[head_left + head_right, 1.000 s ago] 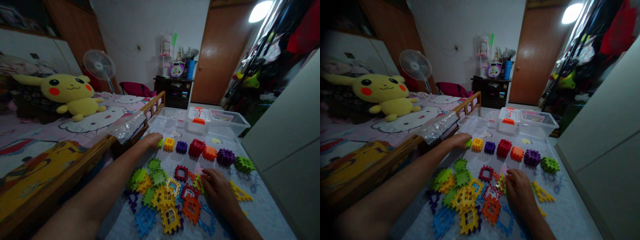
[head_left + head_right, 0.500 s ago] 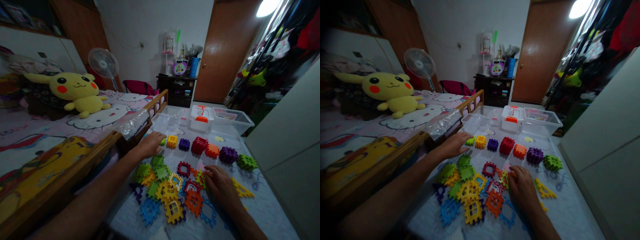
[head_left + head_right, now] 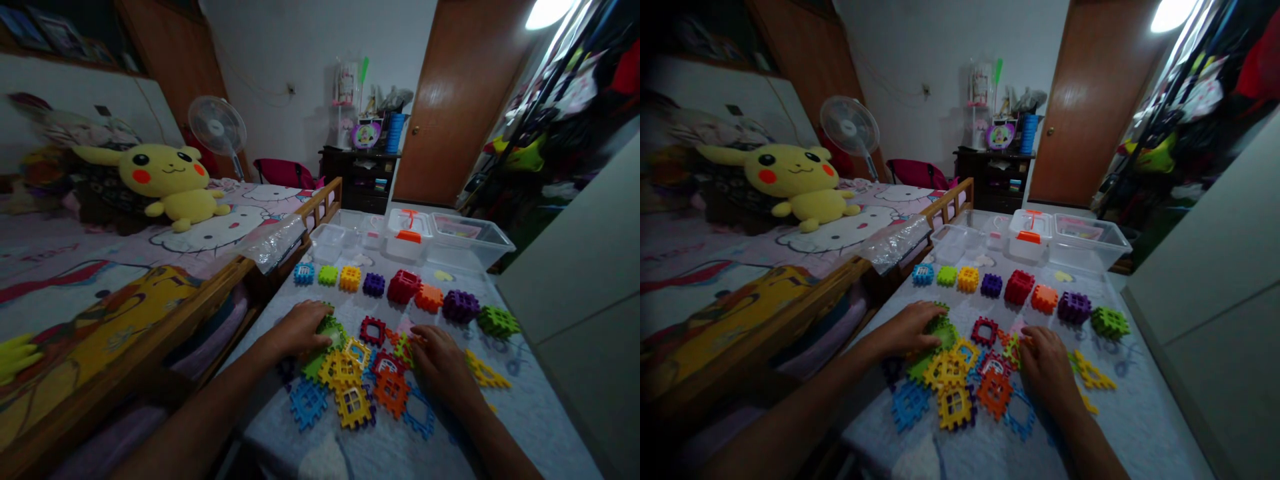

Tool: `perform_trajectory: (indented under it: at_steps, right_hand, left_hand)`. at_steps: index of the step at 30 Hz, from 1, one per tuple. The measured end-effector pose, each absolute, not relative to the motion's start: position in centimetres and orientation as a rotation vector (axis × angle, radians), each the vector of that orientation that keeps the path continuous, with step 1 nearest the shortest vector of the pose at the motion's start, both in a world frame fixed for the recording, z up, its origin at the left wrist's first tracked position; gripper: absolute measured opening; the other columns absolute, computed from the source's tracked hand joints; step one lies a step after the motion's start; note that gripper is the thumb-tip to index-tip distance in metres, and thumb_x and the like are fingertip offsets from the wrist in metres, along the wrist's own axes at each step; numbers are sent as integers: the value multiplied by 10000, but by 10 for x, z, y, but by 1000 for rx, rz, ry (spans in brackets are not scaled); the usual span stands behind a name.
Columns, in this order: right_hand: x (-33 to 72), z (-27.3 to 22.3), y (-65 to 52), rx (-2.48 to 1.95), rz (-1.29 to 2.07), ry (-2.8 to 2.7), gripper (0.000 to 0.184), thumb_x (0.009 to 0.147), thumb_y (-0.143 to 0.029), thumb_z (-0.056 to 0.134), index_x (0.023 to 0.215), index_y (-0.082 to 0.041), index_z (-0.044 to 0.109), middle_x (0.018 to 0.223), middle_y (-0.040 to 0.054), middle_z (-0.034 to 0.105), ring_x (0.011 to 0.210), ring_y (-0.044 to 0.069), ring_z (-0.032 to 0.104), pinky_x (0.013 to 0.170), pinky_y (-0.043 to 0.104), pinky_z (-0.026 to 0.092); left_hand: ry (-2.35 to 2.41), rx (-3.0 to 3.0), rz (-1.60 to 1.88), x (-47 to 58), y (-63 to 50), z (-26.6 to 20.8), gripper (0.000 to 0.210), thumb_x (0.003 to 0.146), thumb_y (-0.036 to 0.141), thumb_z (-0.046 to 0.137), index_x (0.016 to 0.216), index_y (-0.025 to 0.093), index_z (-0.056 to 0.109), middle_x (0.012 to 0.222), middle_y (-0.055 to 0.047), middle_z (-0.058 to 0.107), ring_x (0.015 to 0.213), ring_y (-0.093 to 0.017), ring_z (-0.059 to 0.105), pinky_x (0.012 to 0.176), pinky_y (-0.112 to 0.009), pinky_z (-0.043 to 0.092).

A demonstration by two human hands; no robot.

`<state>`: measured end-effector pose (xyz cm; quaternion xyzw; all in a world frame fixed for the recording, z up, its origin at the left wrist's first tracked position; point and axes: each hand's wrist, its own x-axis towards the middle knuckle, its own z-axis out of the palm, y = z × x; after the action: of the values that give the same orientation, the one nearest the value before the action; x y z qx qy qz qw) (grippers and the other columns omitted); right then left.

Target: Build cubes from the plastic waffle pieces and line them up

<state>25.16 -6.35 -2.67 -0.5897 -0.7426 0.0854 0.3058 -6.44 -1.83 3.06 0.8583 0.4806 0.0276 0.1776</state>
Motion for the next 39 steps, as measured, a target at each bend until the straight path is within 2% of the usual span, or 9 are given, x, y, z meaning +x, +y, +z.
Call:
perform_trajectory:
  at_steps: [4, 7, 10, 16, 20, 24, 29, 34, 39]
  right_hand:
    - [251, -26, -65, -1560, 197, -1977, 274, 872, -323, 453, 966, -179, 667, 985, 116, 694, 939, 263, 624, 807, 402, 499]
    - [250, -25, -65, -1560, 203, -1972, 272, 875, -321, 457, 978, -181, 665, 1003, 114, 691, 953, 259, 620, 819, 398, 496]
    - [250, -23, -66, -1559, 229, -1965, 265, 877, -316, 455, 970, -183, 664, 995, 108, 692, 942, 256, 621, 820, 403, 495]
    - [248, -20, -67, -1530, 241, -1948, 256, 891, -306, 463, 999, -179, 658, 1017, 113, 685, 979, 262, 615, 856, 426, 487]
    - [248, -18, -70, -1497, 264, -1938, 226, 894, -298, 499, 1033, -194, 643, 1066, 103, 676, 1024, 260, 592, 895, 429, 472]
    - [244, -11, -73, -1449, 317, -1954, 223, 895, -299, 523, 1054, -195, 639, 1059, 95, 676, 1028, 256, 578, 901, 421, 467]
    - [229, 1, -79, -1350, 374, -2048, 269, 902, -315, 533, 1123, -196, 629, 1112, 98, 667, 1078, 266, 538, 936, 436, 442]
    - [209, -2, -79, -1394, 342, -2111, 407, 841, -343, 620, 1222, -204, 588, 1165, 103, 648, 1138, 303, 489, 990, 498, 392]
    - [202, -10, -72, -1438, 354, -2091, 336, 848, -258, 597, 1177, -194, 599, 1105, 98, 650, 1078, 285, 511, 996, 502, 379]
  left_hand:
    - [1391, 2404, 171, -59, -17, 30, 503, 713, 238, 711, 1191, 170, 572, 1119, -92, 627, 1053, -255, 569, 916, -348, 438]
    - [1355, 2348, 290, -55, -16, 35, 288, 742, 167, 648, 1028, 190, 619, 962, -34, 617, 885, -188, 589, 794, -282, 452]
    - [1310, 2328, 456, -48, -16, 42, 104, 769, 136, 600, 859, 186, 616, 862, -13, 584, 804, -160, 570, 727, -263, 433]
    - [1200, 2405, 695, -7, -24, 44, 157, 767, 84, 566, 860, 210, 565, 897, -17, 580, 874, -177, 555, 770, -284, 437]
    - [1076, 2521, 548, 22, -31, 38, 188, 770, 79, 564, 901, 213, 546, 944, -37, 588, 906, -195, 544, 801, -301, 445]
    - [921, 2557, 353, 24, -35, 35, 215, 764, 154, 653, 943, 216, 552, 1004, -42, 581, 948, -207, 534, 825, -305, 448]
    - [788, 2393, 306, -7, -29, 46, 423, 707, 272, 761, 1083, 240, 570, 1145, -41, 574, 1106, -222, 520, 959, -327, 428]
    - [1142, 2278, 505, -48, -6, 51, 274, 844, 315, 571, 1104, 230, 583, 1205, -63, 612, 1147, -236, 547, 1015, -381, 408]
    - [1522, 2272, 562, -84, 18, 25, 274, 827, 317, 510, 1041, 179, 613, 1133, -110, 646, 1114, -268, 577, 1009, -407, 418]
